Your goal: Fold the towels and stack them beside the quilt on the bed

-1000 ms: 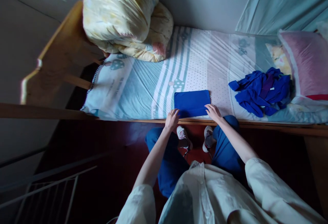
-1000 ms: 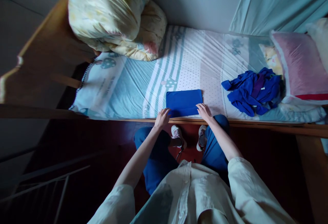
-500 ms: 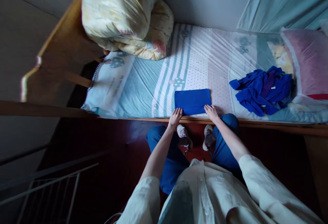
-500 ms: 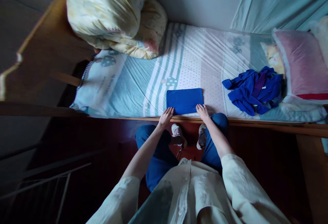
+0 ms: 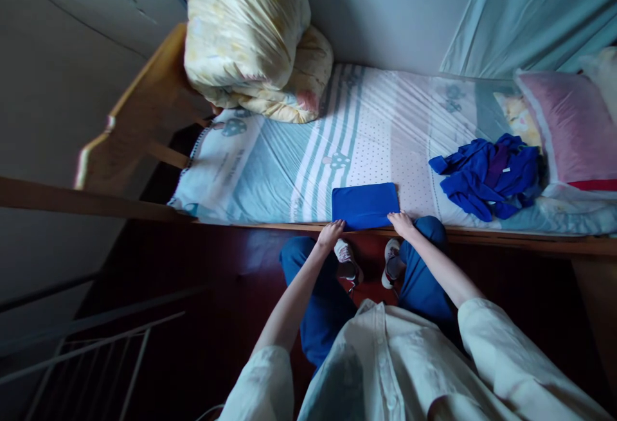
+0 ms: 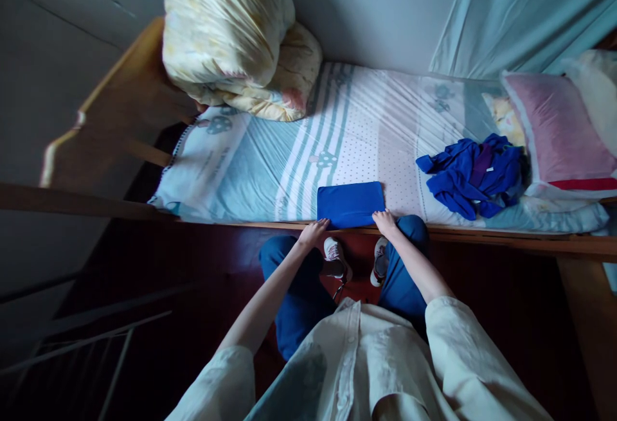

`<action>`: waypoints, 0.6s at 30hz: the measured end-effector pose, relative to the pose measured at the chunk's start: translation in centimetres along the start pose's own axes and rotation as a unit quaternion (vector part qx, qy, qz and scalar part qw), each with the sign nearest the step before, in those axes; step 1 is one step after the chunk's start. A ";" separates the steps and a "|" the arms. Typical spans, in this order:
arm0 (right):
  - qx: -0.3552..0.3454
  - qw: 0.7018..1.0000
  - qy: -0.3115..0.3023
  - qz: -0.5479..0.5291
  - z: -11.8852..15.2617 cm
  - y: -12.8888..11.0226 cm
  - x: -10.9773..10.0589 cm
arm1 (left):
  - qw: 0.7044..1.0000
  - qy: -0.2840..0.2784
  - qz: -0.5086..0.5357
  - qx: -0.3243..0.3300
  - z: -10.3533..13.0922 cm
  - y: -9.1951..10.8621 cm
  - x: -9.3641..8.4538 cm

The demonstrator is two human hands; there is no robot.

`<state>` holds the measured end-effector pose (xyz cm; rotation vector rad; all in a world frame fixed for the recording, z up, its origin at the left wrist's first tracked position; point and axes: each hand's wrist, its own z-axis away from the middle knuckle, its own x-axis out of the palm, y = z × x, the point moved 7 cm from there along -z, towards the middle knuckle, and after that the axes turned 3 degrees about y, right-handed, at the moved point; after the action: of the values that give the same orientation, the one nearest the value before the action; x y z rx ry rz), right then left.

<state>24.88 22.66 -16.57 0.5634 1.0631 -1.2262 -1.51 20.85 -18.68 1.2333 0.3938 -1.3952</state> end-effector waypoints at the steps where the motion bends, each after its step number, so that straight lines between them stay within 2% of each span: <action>1: 0.008 1.000 -0.001 -0.008 0.0 0.2 0.0 | 1.000 -0.003 0.006 -0.006 0.0 0.0 -0.1; 5: 0.047 0.998 -0.008 -0.039 -0.5 1.5 -0.6 | 0.995 0.015 0.062 -0.079 -0.2 -1.2 -0.9; 9: 0.097 0.978 -0.016 -0.182 -2.2 3.9 -1.5 | 0.968 0.080 0.167 -0.170 -1.1 -3.3 -2.4; 11: 0.113 0.966 -0.001 -0.234 -3.2 5.2 -2.0 | 0.953 0.104 0.199 -0.203 -1.7 -4.3 -3.0; 15: 0.164 0.950 0.041 -0.262 -4.8 7.3 -2.1 | 0.933 0.113 0.206 -0.271 -3.2 -6.3 -3.0; 18: 0.198 0.950 0.037 -0.239 -5.7 8.0 -1.3 | 0.922 0.113 0.209 -0.304 -4.2 -7.2 -2.3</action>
<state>30.49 30.29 -19.40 0.6824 1.0539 -1.8839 -6.51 27.45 -21.38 0.8843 0.6264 -0.6832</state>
